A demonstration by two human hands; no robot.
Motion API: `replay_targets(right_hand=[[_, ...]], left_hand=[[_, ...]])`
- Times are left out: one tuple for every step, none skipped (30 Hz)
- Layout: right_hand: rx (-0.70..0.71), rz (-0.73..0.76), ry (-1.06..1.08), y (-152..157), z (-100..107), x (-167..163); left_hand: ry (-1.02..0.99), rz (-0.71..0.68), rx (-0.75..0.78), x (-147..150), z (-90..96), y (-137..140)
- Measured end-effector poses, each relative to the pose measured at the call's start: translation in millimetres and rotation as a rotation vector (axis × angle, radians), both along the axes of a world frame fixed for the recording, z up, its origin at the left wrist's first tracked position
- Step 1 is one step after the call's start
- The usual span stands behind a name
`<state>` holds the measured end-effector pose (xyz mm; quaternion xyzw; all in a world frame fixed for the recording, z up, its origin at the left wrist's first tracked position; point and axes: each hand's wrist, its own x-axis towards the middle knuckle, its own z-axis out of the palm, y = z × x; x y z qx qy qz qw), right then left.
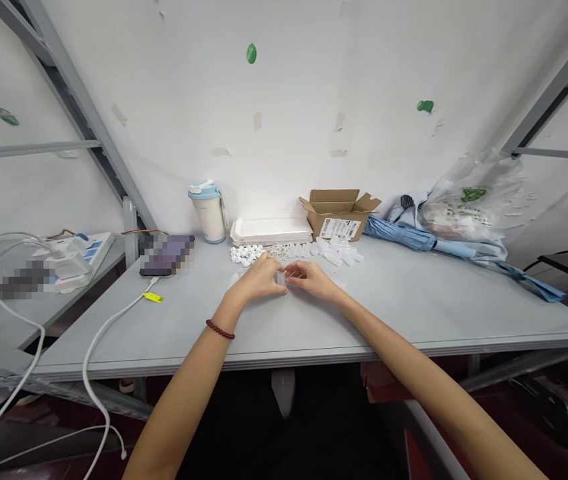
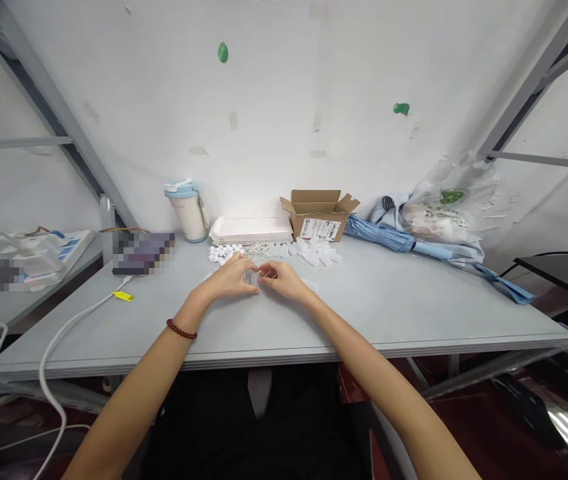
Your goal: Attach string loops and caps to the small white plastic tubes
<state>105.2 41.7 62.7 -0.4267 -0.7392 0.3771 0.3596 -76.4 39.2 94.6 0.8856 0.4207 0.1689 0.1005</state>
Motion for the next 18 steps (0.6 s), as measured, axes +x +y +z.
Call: replay_targets(right_hand=[[0.003, 0.000, -0.010, 0, 0, 0], [0.005, 0.000, -0.020, 0, 0, -1], [0.008, 0.002, -0.032, 0, 0, -1], [0.010, 0.005, -0.043, 0, 0, -1], [0.010, 0.010, -0.051, 0, 0, -1], [0.009, 0.012, -0.058, -1, 0, -1], [0.007, 0.014, -0.063, -1, 0, -1], [0.005, 0.016, -0.065, -1, 1, -1], [0.003, 0.019, -0.064, -1, 1, -1], [0.002, 0.022, -0.061, -1, 1, -1], [0.000, 0.024, -0.057, -2, 1, -2], [-0.002, 0.025, -0.052, -2, 2, -2], [-0.004, 0.024, -0.048, -2, 2, -2], [-0.006, 0.023, -0.045, -2, 2, -2], [-0.008, 0.025, -0.043, -2, 2, -2], [-0.009, 0.028, -0.040, -2, 2, -3], [-0.011, 0.034, -0.036, -2, 1, -3], [-0.014, 0.041, -0.032, -2, 1, -3]], left_hand=[[0.012, 0.003, -0.015, -1, 0.6, 0], [0.022, 0.005, -0.029, -1, 1.1, 0], [0.032, 0.006, -0.041, -2, 1.6, 0], [0.041, 0.008, -0.051, -2, 1.8, 0], [0.048, 0.014, -0.058, -2, 1.9, 0], [0.054, 0.020, -0.063, -2, 1.6, 0], [0.058, 0.027, -0.067, -2, 1.3, 1], [0.059, 0.034, -0.070, -3, 0.9, 1], [0.057, 0.040, -0.074, -3, 0.6, 1], [0.054, 0.045, -0.078, -4, 0.4, 2], [0.048, 0.050, -0.085, -5, 0.6, 2], [0.043, 0.054, -0.093, -7, 0.9, 2], [0.037, 0.059, -0.102, -8, 1.5, 2], [0.031, 0.063, -0.111, -9, 2.3, 2], [0.027, 0.064, -0.119, -10, 3.1, 2], [0.026, 0.061, -0.125, -11, 3.9, 1], [0.026, 0.055, -0.129, -11, 4.5, 1], [0.028, 0.050, -0.131, -11, 5.0, 1]])
